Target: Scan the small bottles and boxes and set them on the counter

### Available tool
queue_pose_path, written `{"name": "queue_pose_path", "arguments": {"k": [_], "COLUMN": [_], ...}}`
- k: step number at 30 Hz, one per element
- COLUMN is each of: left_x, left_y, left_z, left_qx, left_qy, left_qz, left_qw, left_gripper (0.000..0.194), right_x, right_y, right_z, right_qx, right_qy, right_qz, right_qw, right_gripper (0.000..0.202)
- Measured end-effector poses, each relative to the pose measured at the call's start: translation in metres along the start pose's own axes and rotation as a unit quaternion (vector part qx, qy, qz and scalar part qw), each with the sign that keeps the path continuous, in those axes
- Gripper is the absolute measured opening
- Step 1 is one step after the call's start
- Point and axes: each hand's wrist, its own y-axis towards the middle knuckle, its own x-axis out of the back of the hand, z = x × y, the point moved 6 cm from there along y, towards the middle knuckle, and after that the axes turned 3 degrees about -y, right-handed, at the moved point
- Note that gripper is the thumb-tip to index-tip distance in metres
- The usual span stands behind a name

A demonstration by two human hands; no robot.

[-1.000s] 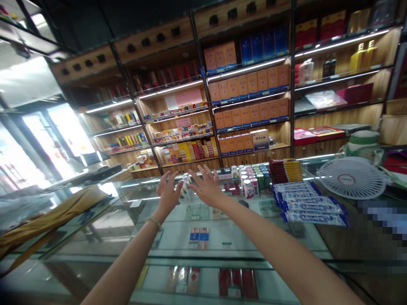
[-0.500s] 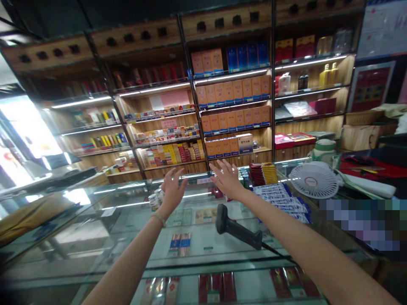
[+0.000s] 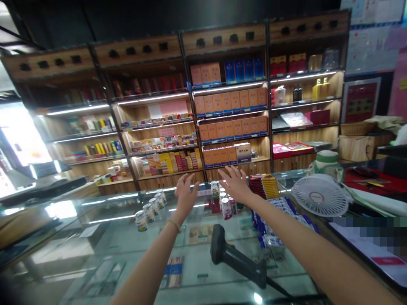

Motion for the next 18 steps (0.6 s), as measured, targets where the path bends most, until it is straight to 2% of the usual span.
{"name": "queue_pose_path", "arguments": {"k": [4, 10, 18], "left_x": [-0.025, -0.058, -0.096], "left_y": [0.005, 0.011, 0.022], "left_z": [0.004, 0.021, 0.042], "left_qx": [0.01, 0.031, 0.079], "left_qy": [-0.012, -0.009, -0.006], "left_qz": [0.012, 0.016, 0.019], "left_qw": [1.0, 0.999, 0.997], "left_gripper": [0.044, 0.045, 0.048], "right_x": [-0.019, -0.049, -0.082], "right_y": [0.009, 0.021, 0.056], "right_z": [-0.008, -0.017, -0.019], "right_qx": [-0.008, -0.03, -0.056], "right_qy": [-0.007, -0.012, -0.018], "right_qz": [0.005, 0.052, 0.095], "right_qw": [1.0, 0.998, 0.994], "right_gripper": [0.051, 0.052, 0.053]}}
